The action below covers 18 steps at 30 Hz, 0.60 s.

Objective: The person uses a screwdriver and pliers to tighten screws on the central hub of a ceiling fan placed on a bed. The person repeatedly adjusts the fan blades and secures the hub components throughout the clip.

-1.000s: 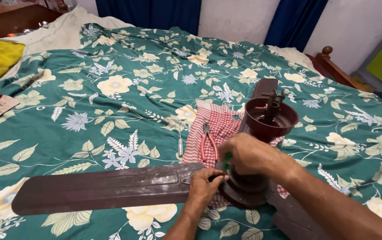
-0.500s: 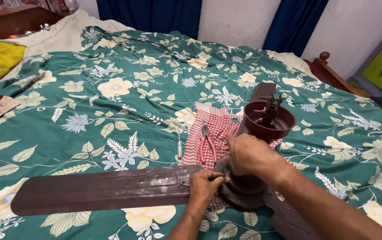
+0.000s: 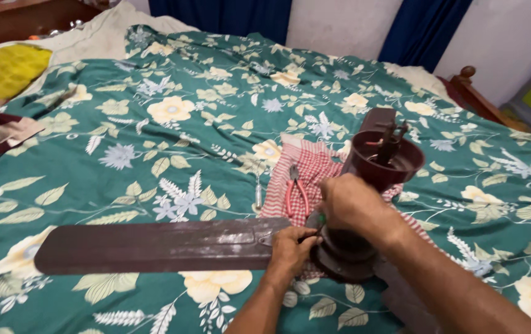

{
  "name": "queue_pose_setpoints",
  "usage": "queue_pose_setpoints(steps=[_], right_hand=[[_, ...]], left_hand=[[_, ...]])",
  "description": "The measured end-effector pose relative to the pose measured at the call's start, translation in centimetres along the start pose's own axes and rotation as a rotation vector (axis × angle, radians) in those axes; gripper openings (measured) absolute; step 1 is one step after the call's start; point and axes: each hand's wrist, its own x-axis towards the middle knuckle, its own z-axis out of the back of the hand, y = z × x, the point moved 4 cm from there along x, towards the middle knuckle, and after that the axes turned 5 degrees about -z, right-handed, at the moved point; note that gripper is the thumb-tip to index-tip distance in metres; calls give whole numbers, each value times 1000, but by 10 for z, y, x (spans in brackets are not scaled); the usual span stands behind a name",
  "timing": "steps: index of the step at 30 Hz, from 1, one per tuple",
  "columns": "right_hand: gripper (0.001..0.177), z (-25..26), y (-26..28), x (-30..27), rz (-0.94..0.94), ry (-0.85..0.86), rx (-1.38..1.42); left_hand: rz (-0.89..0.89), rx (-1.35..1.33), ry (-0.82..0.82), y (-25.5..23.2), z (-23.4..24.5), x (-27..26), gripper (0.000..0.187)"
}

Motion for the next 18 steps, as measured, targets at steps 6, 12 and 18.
queue_pose_setpoints(steps=[6, 12, 18], right_hand=[[22, -5, 5, 5, 157, 91, 32], [23, 1, 1, 3, -78, 179, -201], [27, 3, 5, 7, 26, 251, -35]], left_hand=[[-64, 24, -10, -4, 5, -5, 28], [-190, 94, -62, -10, 2, -7, 25], [-92, 32, -10, -13, 4, -11, 25]])
